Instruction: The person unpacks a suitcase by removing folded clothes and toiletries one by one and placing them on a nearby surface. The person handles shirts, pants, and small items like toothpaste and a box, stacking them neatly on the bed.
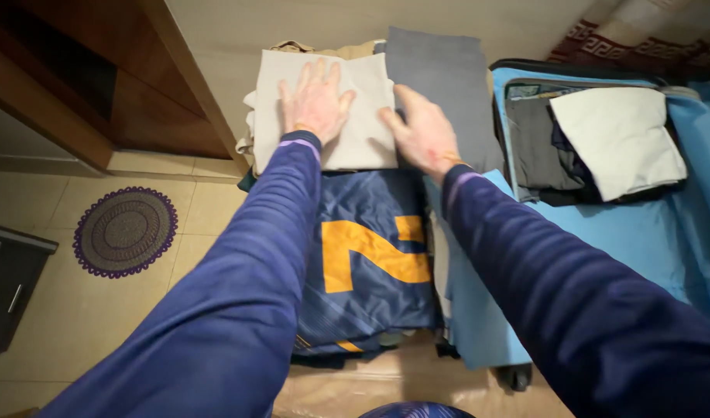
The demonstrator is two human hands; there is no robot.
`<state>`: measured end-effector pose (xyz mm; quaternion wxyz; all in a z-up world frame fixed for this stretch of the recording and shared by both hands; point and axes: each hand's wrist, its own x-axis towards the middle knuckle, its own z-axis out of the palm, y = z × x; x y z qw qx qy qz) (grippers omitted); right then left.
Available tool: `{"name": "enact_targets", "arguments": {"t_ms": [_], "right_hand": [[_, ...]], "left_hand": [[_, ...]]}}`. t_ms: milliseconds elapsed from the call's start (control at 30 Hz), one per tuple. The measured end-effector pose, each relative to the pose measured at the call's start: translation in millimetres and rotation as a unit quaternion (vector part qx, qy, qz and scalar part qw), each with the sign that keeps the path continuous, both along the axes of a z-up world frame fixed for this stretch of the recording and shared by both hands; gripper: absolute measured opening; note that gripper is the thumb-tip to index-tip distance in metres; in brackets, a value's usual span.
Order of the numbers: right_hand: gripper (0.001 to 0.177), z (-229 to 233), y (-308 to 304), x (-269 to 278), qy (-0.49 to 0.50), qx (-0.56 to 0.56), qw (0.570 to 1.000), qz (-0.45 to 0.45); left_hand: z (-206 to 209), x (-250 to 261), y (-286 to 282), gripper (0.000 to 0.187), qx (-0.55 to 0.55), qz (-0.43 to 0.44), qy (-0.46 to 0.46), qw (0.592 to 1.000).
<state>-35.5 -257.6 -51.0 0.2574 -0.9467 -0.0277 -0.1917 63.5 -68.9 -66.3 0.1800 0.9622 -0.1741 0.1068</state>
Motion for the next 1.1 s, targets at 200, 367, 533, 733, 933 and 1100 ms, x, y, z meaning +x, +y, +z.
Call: {"name": "enact_targets", "arguments": {"t_ms": [200,367,533,733,933,1100], "right_hand": [[0.052,-39,-143,-71,-0.083,0.257,0.934,-0.236],[0.076,-71,-267,-147,-0.016,0.515,0.773,-0.370],[0.103,-94,-356,-194,0.055,0.650,0.652,-0.387],[0.111,-117,-420,-198,0.110,0.706,0.613,-0.337],[0.105,-120,-458,-160,0.115,0.745,0.594,-0.281],[0.086,-123,-468,-131,0.190,0.694,0.610,-0.332]], "left_hand": [[7,-69,-116,0.071,-0.095,-0.129,-0.098,0.982],[4,-128,-221,0.075,-0.109,-0.204,-0.124,0.965],[-12,-168,-331,0.081,-0.036,-0.245,-0.099,0.964],[-27,-200,-446,0.095,0.078,-0.267,0.032,0.960],[-43,-190,-505,0.108,0.166,-0.260,0.129,0.943],[-48,-182,-522,0.109,0.200,-0.245,0.175,0.933]]}}
